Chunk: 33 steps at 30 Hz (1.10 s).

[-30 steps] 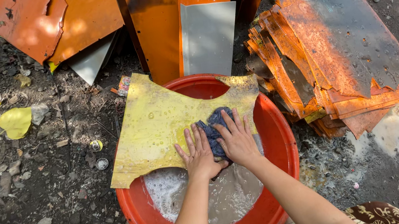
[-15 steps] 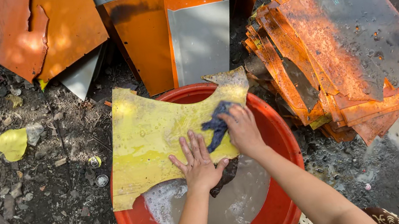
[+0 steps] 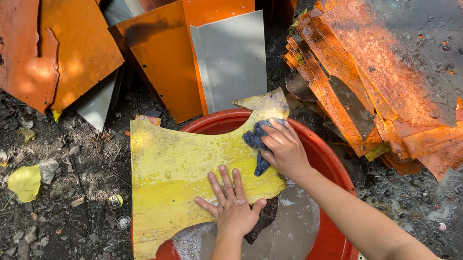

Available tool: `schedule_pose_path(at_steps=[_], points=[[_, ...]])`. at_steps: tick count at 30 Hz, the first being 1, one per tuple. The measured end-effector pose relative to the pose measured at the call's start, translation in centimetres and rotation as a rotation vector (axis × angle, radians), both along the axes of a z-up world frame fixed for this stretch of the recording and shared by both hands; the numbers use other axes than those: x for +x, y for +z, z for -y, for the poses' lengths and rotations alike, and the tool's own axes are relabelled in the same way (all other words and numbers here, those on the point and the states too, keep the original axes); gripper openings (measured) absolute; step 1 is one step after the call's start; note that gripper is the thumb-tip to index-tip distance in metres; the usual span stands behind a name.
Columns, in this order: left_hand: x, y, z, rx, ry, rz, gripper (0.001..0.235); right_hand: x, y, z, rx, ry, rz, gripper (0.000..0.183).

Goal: The person scrubs a gray rectangular metal sheet with a blue cloth in a red basin of soapy water, then scrubs a yellow irregular metal sheet in the same way. The person flips the yellow sheet to clean both sides and places it on a nearby stack of orange metal sheets.

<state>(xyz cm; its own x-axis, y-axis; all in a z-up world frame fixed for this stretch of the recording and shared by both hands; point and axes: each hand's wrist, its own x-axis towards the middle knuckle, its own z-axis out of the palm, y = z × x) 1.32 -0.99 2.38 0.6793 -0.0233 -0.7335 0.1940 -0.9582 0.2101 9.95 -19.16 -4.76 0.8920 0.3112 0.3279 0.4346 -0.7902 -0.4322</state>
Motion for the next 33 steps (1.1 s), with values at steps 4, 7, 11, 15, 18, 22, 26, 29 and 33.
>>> schedule_pose_path(at_steps=[4, 7, 11, 15, 18, 22, 26, 29, 33], points=[[-0.5, -0.7, -0.5, 0.004, -0.044, 0.011, 0.103, 5.9, -1.1, -3.7, 0.055, -0.210, 0.090, 0.035], [-0.6, -0.6, -0.3, 0.015, -0.024, -0.003, 0.102, 5.6, -1.5, -5.7, 0.050, -0.140, 0.111, 0.042], [0.1, -0.5, -0.2, 0.025, -0.038, -0.019, 0.102, -0.1, -1.3, -2.4, 0.175, 0.102, 0.012, 0.047], [-0.6, -1.3, -0.4, 0.026, -0.076, 0.014, 0.100, 1.7, -2.8, 2.4, 0.053, 0.268, 0.021, 0.049], [-0.6, -1.5, -0.3, 0.035, -0.072, 0.021, 0.099, 7.8, -4.5, 3.1, 0.122, 0.059, 0.091, 0.051], [-0.6, -1.0, -0.2, 0.030, -0.066, 0.014, 0.098, 7.8, -4.8, 0.8, 0.127, -0.238, 0.090, 0.046], [-1.1, -0.3, -0.6, 0.002, -0.038, 0.008, 0.097, -1.1, -3.4, -1.8, 0.017, -0.281, 0.019, 0.058], [-0.6, 0.0, -0.9, 0.000, -0.063, 0.021, 0.099, -4.0, -2.2, -0.8, -0.039, -0.110, -0.049, 0.061], [-0.4, -0.8, -0.7, -0.031, -0.073, 0.022, 0.097, -0.5, -3.0, 2.6, -0.112, 0.070, 0.038, 0.058]])
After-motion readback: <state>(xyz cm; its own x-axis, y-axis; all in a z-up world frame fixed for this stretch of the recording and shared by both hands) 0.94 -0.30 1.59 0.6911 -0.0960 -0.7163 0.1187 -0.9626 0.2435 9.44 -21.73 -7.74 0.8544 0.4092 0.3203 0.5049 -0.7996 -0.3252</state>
